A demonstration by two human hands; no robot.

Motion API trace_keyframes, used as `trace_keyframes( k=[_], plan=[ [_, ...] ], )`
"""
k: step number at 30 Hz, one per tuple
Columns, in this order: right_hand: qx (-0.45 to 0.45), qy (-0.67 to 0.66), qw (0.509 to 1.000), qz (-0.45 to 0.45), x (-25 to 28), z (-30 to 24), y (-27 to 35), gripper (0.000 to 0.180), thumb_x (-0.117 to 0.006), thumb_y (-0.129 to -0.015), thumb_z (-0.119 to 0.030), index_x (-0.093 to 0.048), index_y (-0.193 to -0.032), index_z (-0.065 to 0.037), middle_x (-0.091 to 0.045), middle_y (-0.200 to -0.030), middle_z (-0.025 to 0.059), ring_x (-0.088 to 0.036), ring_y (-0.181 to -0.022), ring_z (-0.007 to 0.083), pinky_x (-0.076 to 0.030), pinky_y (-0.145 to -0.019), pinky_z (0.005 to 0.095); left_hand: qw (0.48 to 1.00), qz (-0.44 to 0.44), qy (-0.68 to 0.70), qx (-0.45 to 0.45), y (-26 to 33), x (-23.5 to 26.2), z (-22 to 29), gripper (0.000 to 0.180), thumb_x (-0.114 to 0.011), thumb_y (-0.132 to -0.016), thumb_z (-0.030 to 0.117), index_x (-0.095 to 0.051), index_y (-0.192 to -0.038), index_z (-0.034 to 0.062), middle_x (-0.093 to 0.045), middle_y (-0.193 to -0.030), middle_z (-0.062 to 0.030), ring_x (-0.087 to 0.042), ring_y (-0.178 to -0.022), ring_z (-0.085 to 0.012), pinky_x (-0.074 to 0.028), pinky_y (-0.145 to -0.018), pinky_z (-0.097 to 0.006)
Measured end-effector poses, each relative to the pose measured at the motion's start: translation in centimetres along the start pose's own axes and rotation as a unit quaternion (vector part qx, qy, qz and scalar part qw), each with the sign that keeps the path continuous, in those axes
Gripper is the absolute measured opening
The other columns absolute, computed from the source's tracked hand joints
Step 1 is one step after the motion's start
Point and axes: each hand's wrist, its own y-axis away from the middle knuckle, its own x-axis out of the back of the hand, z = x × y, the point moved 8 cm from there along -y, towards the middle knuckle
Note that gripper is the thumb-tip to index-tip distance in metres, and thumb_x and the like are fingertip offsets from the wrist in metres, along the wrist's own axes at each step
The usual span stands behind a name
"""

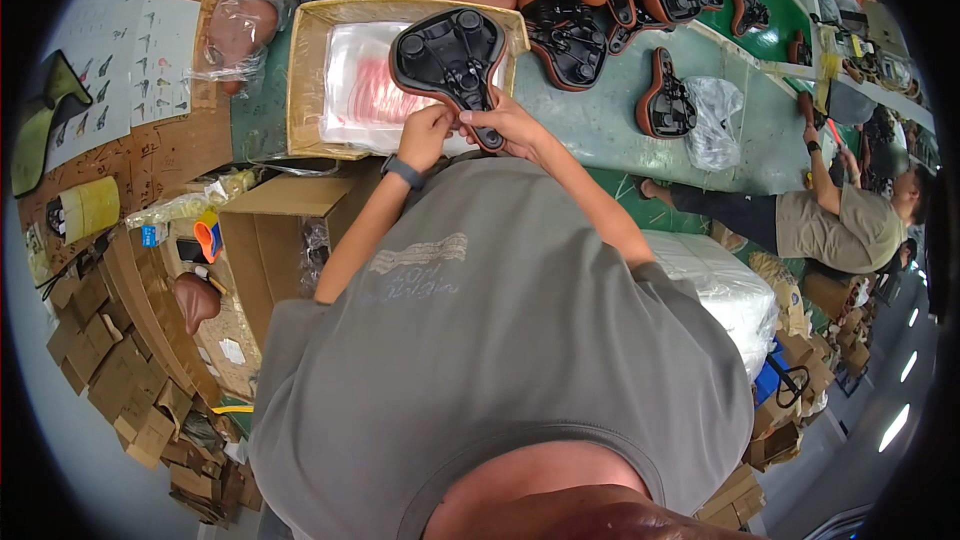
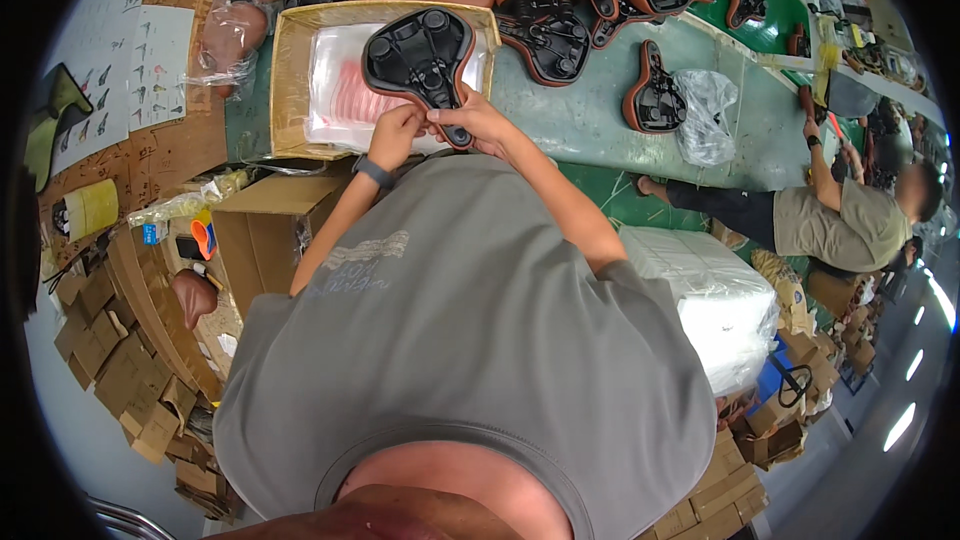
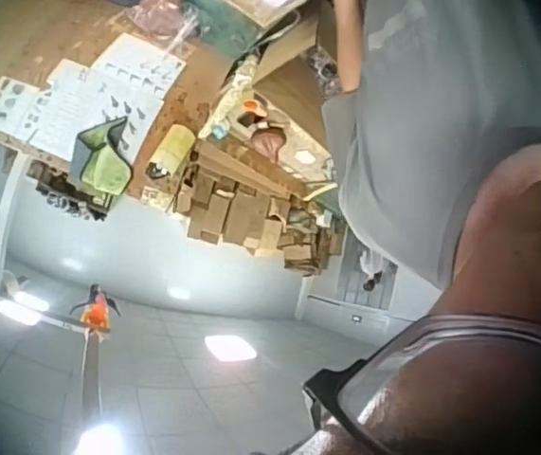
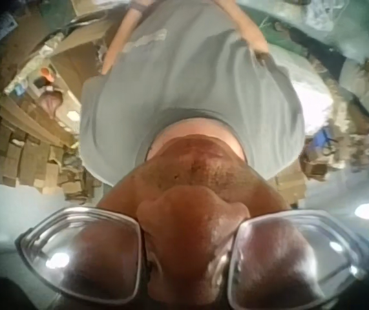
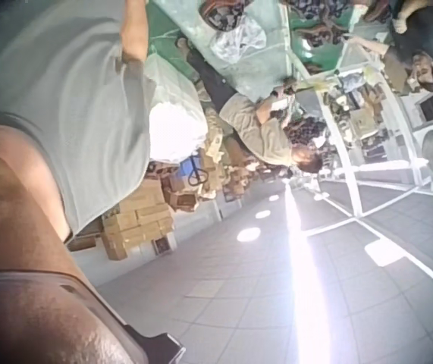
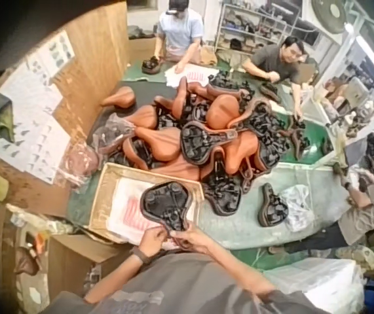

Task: Packing bicycle seats into cardboard boxes and sealing them with tape.

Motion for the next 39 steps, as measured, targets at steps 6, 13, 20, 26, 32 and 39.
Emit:
trace_keyframes(
  k=[6,13,20,26,32,39],
  plan=[
    [-0.032,-0.105,0.994,0.008,-2.6,-1.1,0.9,0.051,-0.081,-0.095,-0.003,-0.053,-0.138,-0.004,-0.073,-0.103,0.0133,-0.075,-0.084,0.0239,-0.065,-0.074,0.038,0.855,0.071,0.503,0.1,5.9,5.9,0.1,0.021,-0.062,-0.112,0.018,-0.072,-0.124,0.0047,-0.077,-0.106,-0.008,-0.075,-0.1,-0.0218,-0.062,-0.092,-0.036],
    [0.046,0.132,0.99,-0.014,1.6,-5.9,6.4,0.054,-0.087,-0.087,-0.004,-0.06,-0.133,-0.002,-0.074,-0.114,0.0115,-0.075,-0.096,0.0232,-0.062,-0.084,0.0405,0.827,0.11,0.543,0.092,7.0,13.3,8.0,0.016,-0.066,-0.111,0.02,-0.073,-0.116,0.0072,-0.073,-0.095,-0.0029,-0.067,-0.08,-0.0165,-0.055,-0.072,-0.033],
    [0.165,0.522,0.808,0.218,-1.3,-5.8,6.0,0.093,-0.088,-0.083,-0.009,-0.041,-0.162,-0.005,-0.072,-0.127,0.0169,-0.074,-0.113,0.0324,-0.058,-0.098,0.0455,0.957,-0.026,-0.054,-0.283,4.6,3.4,24.9,0.011,-0.075,-0.101,0.006,-0.079,-0.106,-0.003,-0.064,-0.08,-0.0041,-0.057,-0.073,-0.0159,-0.047,-0.067,-0.03],
    [-0.067,-0.004,0.995,-0.072,1.7,-2.6,4.8,0.071,-0.074,-0.106,-0.037,-0.044,-0.164,-0.008,-0.066,-0.125,0.0128,-0.073,-0.098,0.0185,-0.064,-0.081,0.0351,0.937,0.32,-0.057,-0.13,2.5,22.0,29.5,0.026,-0.07,-0.108,0.021,-0.079,-0.123,0.002,-0.079,-0.118,-0.0079,-0.073,-0.102,-0.0158,-0.057,-0.091,-0.033],
    [0.226,0.527,0.6,0.558,33.0,-11.1,13.0,0.046,-0.073,-0.1,-0.039,-0.075,-0.129,-0.003,-0.079,-0.12,0.0177,-0.077,-0.096,0.034,-0.061,-0.079,0.0452,0.754,0.519,-0.017,-0.402,10.5,29.7,36.4,0.047,-0.073,-0.105,0.017,-0.05,-0.138,-0.0059,-0.068,-0.124,-0.0223,-0.069,-0.098,-0.028,-0.06,-0.09,-0.041],
    [-0.043,-0.011,0.772,0.635,56.7,-7.7,14.2,0.083,-0.061,-0.099,-0.077,-0.059,-0.126,0.002,-0.07,-0.077,0.0181,-0.065,-0.053,0.0269,-0.051,-0.044,0.039,0.955,0.181,-0.152,-0.18,-3.3,1.7,10.5,0.022,-0.077,-0.095,0.006,-0.079,-0.118,0.0066,-0.081,-0.099,-0.0112,-0.078,-0.088,-0.0215,-0.062,-0.083,-0.038]
  ],
)
